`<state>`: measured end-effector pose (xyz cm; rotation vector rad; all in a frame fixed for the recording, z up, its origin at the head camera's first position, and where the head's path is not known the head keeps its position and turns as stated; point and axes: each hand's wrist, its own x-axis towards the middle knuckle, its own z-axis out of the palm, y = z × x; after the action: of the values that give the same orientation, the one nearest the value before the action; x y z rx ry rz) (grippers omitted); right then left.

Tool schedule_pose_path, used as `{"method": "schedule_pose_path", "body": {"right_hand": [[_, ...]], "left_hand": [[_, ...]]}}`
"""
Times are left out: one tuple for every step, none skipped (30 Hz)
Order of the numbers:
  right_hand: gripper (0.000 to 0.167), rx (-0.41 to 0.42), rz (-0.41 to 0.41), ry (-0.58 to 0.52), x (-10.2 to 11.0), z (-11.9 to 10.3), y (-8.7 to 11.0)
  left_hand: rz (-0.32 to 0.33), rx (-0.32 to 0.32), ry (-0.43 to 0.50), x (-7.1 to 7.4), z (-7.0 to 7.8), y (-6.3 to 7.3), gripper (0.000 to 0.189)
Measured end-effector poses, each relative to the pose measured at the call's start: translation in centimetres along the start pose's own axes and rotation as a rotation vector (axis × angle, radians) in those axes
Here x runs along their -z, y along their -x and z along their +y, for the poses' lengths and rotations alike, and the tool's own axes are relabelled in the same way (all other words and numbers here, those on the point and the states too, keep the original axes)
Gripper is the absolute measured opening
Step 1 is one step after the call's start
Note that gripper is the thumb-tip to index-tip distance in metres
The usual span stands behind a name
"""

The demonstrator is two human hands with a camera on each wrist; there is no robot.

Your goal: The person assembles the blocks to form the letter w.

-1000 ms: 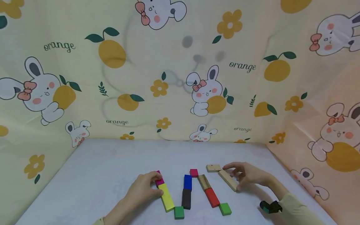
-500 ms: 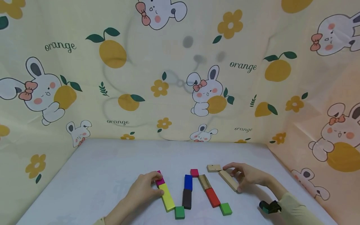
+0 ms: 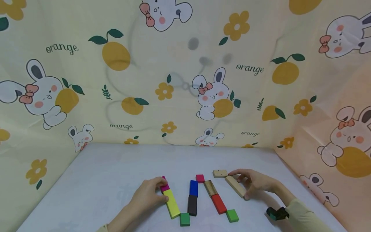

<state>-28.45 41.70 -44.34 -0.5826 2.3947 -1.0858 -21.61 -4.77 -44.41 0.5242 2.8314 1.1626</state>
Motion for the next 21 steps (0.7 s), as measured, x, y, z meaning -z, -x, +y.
{"method": "schedule_pose_path", "body": {"right_hand": [[0.085,0.005,-0.002,-0.001,0.0,0.0,0.0],[0.085,0.01,-0.005,-0.003,0.0,0.1,0.0],[0.085,0.017,-0.006,-0.004,0.0,0.1,0.0],[0.085,0.022,-0.005,0.0,0.0,0.2,0.0],[0.085,0.025,-0.003,0.004,0.0,0.2,0.0],[0.085,0.025,0.0,0.006,0.0,0.1,0.0],[0.085,0.022,0.004,0.01,-0.1,0.1,0.0],[0.085,0.019,0.009,0.015,-0.1,0.0,0.0],[0.085,0.013,0.016,0.023,-0.1,0.0,0.0],[0.086,0.006,0.022,0.03,-0.2,-0.1,0.1],[0.086,-0.001,0.028,0.036,-0.3,-0.3,0.0],[0.086,-0.01,0.034,0.047,-0.4,-0.4,0.0],[0.087,-0.018,0.041,0.06,-0.5,-0.5,0.0],[0.087,-0.024,0.047,0.071,-0.5,-0.7,0.0],[0.087,-0.031,0.052,0.083,-0.6,-0.9,0.0],[0.087,-0.034,0.057,0.094,-0.6,-1.0,0.0],[0.086,-0.036,0.061,0.103,-0.6,-1.2,0.1],[0.086,-0.038,0.067,0.107,-0.7,-1.3,0.2],[0.085,-0.037,0.073,0.102,-0.7,-1.5,0.5],[0.084,-0.036,0.08,0.098,-0.7,-1.6,0.7],[0.084,-0.032,0.092,0.094,-0.8,-1.7,1.0]], "left_hand": [[0.001,-0.008,0.004,0.0,0.0,0.0,0.046],[0.001,-0.015,0.007,0.0,-0.1,0.1,0.046],[0.002,-0.022,0.011,0.1,-0.1,0.1,0.046],[0.002,-0.027,0.013,0.1,-0.1,0.1,0.046],[0.002,-0.028,0.014,0.1,-0.1,0.1,0.047],[0.001,-0.028,0.014,0.1,-0.1,0.1,0.047],[0.001,-0.028,0.015,0.1,-0.1,0.2,0.047],[0.0,-0.026,0.014,0.1,-0.1,0.2,0.047],[0.0,-0.025,0.014,0.1,-0.1,0.2,0.047],[0.0,-0.022,0.014,0.1,-0.1,0.2,0.047],[0.0,-0.02,0.013,0.1,-0.1,0.2,0.047],[0.0,-0.019,0.011,0.1,-0.1,0.2,0.047],[0.0,-0.017,0.01,0.1,-0.1,0.2,0.047],[0.0,-0.015,0.007,0.1,-0.1,0.2,0.047],[0.002,-0.014,0.006,0.1,-0.2,0.1,0.048],[0.002,-0.014,0.003,0.1,-0.2,0.1,0.048],[0.002,-0.013,0.0,0.1,-0.2,0.1,0.048],[0.003,-0.012,0.0,0.0,-0.2,0.1,0.047],[0.003,-0.013,0.001,0.0,-0.3,0.0,0.047],[0.003,-0.014,-0.002,0.0,-0.3,0.0,0.047],[0.002,-0.014,-0.002,-0.1,-0.3,0.0,0.047]]}}
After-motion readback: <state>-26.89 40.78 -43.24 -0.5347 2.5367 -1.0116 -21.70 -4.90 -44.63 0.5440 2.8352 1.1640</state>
